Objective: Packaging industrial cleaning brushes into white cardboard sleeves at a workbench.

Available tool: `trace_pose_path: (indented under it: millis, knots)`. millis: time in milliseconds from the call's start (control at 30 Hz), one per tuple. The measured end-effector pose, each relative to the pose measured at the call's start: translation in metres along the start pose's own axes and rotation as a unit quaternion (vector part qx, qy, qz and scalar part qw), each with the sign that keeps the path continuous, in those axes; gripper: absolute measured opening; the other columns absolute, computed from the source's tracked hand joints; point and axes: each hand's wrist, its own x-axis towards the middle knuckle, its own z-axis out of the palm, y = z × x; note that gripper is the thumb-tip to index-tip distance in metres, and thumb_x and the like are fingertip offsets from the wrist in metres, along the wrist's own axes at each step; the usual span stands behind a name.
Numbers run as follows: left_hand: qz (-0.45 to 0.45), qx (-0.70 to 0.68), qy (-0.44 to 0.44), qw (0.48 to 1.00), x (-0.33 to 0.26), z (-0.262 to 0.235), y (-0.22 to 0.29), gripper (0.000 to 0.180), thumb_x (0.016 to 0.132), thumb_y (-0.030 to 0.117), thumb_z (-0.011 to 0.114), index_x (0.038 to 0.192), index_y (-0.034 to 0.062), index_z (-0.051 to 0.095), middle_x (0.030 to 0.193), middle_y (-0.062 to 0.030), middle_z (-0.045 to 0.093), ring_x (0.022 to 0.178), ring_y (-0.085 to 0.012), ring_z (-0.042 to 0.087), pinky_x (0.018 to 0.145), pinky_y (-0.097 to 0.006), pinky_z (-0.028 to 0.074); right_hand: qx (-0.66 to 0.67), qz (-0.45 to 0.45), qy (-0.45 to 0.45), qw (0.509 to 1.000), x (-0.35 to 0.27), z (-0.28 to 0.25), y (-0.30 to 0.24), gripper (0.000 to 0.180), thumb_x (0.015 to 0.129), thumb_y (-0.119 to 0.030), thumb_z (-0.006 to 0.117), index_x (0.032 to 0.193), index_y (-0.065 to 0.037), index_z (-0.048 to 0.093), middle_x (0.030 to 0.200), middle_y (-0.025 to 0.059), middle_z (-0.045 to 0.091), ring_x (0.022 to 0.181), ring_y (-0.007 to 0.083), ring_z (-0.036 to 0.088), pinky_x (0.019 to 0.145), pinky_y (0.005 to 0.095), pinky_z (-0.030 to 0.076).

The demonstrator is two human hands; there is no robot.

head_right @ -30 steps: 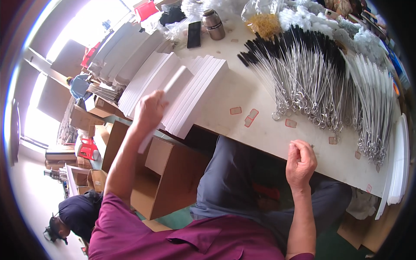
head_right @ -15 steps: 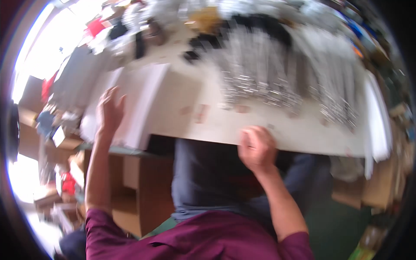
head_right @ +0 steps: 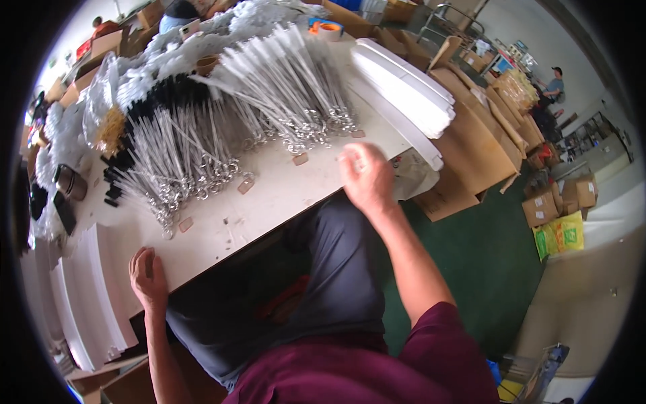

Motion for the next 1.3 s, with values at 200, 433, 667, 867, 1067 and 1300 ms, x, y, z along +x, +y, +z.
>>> trace_pose_path:
  millis: [200, 433, 667, 867, 1067, 1300]
  knots:
    - [-0.02, -0.031, 0.011, 0.999, 0.002, 0.007, 0.003, 0.018, 0.093, -0.002, 0.065, 0.111, -0.0023, 0.07, 0.122, -0.0207, 0.068, 0.115, -0.0348, 0.067, 0.098, -0.041, 0.055, -0.309, 0.044, -0.029, 0.949, 0.035, -0.081, 0.14, 0.058, 0.087, -0.028, 0.075, 0.133, 0.003, 0.057, 0.133, 0.0218, 0.061, 0.127, 0.0409, 0.055, 0.114, 0.0471, 0.042]
    - [-0.035, -0.008, 0.015, 0.999, -0.001, 0.006, 0.002, 0.018, 0.093, -0.002, 0.065, 0.11, -0.0023, 0.071, 0.121, -0.0205, 0.069, 0.115, -0.0354, 0.066, 0.098, -0.042, 0.055, -0.287, 0.259, -0.203, 0.9, 0.055, -0.109, 0.162, 0.075, 0.086, -0.037, 0.079, 0.146, -0.002, 0.051, 0.146, 0.022, 0.055, 0.137, 0.0362, 0.05, 0.116, 0.0436, 0.042]
    - [-0.027, -0.02, 0.014, 0.999, 0.001, 0.006, 0.004, 0.018, 0.093, -0.003, 0.065, 0.111, -0.0029, 0.071, 0.121, -0.0208, 0.069, 0.116, -0.0345, 0.066, 0.097, -0.041, 0.057, -0.226, 0.246, -0.172, 0.927, 0.034, -0.107, 0.157, 0.077, 0.083, -0.042, 0.081, 0.143, -0.002, 0.056, 0.132, 0.0225, 0.066, 0.128, 0.0352, 0.061, 0.11, 0.0418, 0.047]
    - [-0.036, -0.039, 0.022, 0.998, 0.001, 0.007, 0.003, 0.017, 0.094, -0.001, 0.064, 0.109, -0.0035, 0.071, 0.12, -0.0203, 0.07, 0.114, -0.0342, 0.067, 0.099, -0.041, 0.054, 0.094, 0.322, -0.175, 0.926, 0.013, -0.104, 0.107, 0.064, 0.082, -0.046, 0.082, 0.123, 0.003, 0.069, 0.102, 0.0079, 0.074, 0.088, 0.0171, 0.07, 0.076, 0.0323, 0.057]
    - [-0.022, -0.038, 0.033, 0.999, 0.001, -0.002, 0.01, 0.019, 0.09, -0.003, 0.066, 0.108, -0.0016, 0.071, 0.114, -0.02, 0.071, 0.11, -0.0368, 0.067, 0.095, -0.043, 0.055, 0.288, 0.266, -0.136, 0.91, -0.017, -0.074, 0.041, 0.053, 0.093, -0.027, 0.079, 0.132, 0.004, 0.062, 0.096, 0.0003, 0.066, 0.077, 0.0058, 0.06, 0.066, 0.0225, 0.051]
    - [0.229, -0.061, -0.009, 0.972, 0.009, -0.051, 0.1, 0.025, 0.073, -0.001, 0.078, 0.096, 0.0002, 0.069, 0.101, -0.0177, 0.071, 0.097, -0.0377, 0.069, 0.094, -0.051, 0.056, 0.123, -0.082, -0.267, 0.952, -0.025, -0.044, -0.082, 0.072, 0.074, -0.018, 0.089, 0.136, -0.001, 0.056, 0.127, 0.0177, 0.065, 0.116, 0.0327, 0.066, 0.101, 0.0419, 0.052]
